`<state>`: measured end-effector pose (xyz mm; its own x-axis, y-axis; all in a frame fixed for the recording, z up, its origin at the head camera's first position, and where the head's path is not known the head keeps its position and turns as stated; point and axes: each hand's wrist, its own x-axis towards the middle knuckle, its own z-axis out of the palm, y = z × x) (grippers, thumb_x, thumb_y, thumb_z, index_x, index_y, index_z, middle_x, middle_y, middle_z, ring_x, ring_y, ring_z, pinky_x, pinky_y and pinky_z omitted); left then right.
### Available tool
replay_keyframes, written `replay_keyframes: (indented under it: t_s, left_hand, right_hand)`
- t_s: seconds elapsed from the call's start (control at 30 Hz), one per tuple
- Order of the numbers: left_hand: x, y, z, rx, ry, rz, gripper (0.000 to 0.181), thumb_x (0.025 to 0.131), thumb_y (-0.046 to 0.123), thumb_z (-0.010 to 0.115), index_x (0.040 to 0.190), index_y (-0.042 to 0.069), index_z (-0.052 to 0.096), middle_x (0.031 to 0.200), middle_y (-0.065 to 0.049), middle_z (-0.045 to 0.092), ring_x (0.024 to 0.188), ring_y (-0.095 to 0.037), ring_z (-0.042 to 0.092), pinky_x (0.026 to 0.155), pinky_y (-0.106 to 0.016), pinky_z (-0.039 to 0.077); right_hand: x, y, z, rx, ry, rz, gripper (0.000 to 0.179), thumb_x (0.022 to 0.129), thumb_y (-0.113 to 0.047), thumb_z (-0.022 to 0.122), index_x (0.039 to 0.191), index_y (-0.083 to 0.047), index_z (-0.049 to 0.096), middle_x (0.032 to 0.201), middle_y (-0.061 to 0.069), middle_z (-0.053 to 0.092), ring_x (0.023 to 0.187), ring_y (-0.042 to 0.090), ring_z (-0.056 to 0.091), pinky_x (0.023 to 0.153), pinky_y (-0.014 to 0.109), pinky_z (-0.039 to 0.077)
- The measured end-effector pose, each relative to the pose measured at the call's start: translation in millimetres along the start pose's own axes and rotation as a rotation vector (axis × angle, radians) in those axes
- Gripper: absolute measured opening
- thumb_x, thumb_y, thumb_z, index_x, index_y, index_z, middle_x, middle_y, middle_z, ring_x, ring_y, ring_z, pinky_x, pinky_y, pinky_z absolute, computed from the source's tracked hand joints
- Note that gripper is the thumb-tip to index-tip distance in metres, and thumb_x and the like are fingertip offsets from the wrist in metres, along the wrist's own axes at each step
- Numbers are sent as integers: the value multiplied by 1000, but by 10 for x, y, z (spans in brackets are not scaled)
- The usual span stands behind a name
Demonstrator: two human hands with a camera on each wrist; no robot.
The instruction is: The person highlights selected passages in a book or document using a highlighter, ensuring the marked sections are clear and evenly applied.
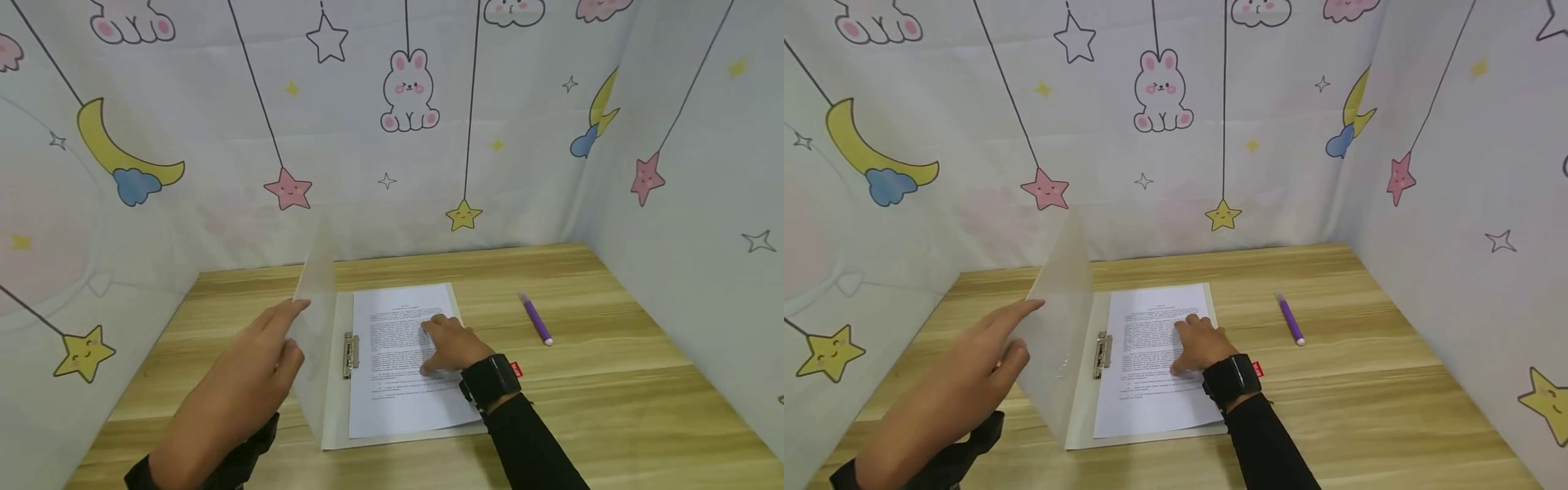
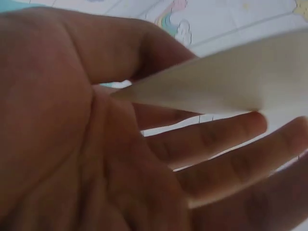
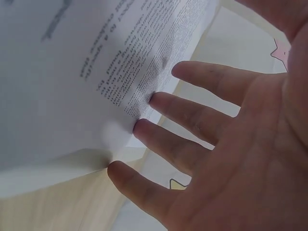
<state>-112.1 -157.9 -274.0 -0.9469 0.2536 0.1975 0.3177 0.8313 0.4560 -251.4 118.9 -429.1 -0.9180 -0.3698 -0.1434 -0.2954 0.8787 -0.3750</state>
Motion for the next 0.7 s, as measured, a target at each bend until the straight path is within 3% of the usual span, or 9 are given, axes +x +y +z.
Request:
replay_keyframes:
  t_s: [0.17, 0.23, 0.33, 0.47, 0.57, 0.7]
  left_hand:
    - [-60, -232, -130, 12, -31, -66, 51, 102, 4, 40, 153, 2, 35, 148, -19, 40, 125, -37, 48, 95, -60, 45]
    - [-76, -307, -161, 52, -19, -95, 52, 101, 3, 41, 153, 1, 33, 148, -21, 37, 126, -41, 46, 95, -62, 43]
    - [-103, -423, -206, 158, 7, -159, 55, 99, 2, 44, 153, 1, 33, 152, -23, 29, 121, -47, 45, 84, -63, 46]
    - [-133, -634, -250, 272, 21, -266, 57, 93, 0, 52, 149, 2, 40, 156, -27, 19, 125, -58, 30, 81, -72, 37]
    - [-126, -827, -257, 304, -6, -339, 55, 89, -1, 59, 143, -1, 46, 157, -31, 11, 131, -64, 12, 89, -81, 23]
    - [-42, -1080, -231, 312, -73, -400, 53, 84, 1, 66, 135, -6, 52, 154, -36, 7, 133, -65, -2, 88, -85, 18]
  right_hand:
    - [11, 43, 2, -5, -1, -10, 83, 73, -29, 92, 143, -3, 54, 147, 16, 46, 132, 37, 42, 102, 61, 35]
    - [20, 64, -19, -6, 2, -17, 83, 74, -30, 91, 143, -4, 54, 147, 16, 46, 132, 37, 41, 101, 62, 36]
    - [32, 77, -37, -13, 7, -22, 83, 74, -30, 91, 143, -4, 54, 147, 16, 46, 132, 36, 42, 101, 61, 37]
    - [34, 84, -18, -3, -1, -18, 83, 74, -30, 91, 143, -4, 54, 147, 15, 46, 132, 36, 42, 101, 61, 37]
    - [26, 94, 8, -4, -6, -14, 83, 73, -32, 91, 143, -5, 54, 147, 15, 46, 132, 36, 42, 101, 61, 37]
    - [13, 98, 8, -36, 12, -10, 82, 73, -34, 91, 142, -7, 56, 147, 14, 46, 132, 35, 43, 99, 61, 37]
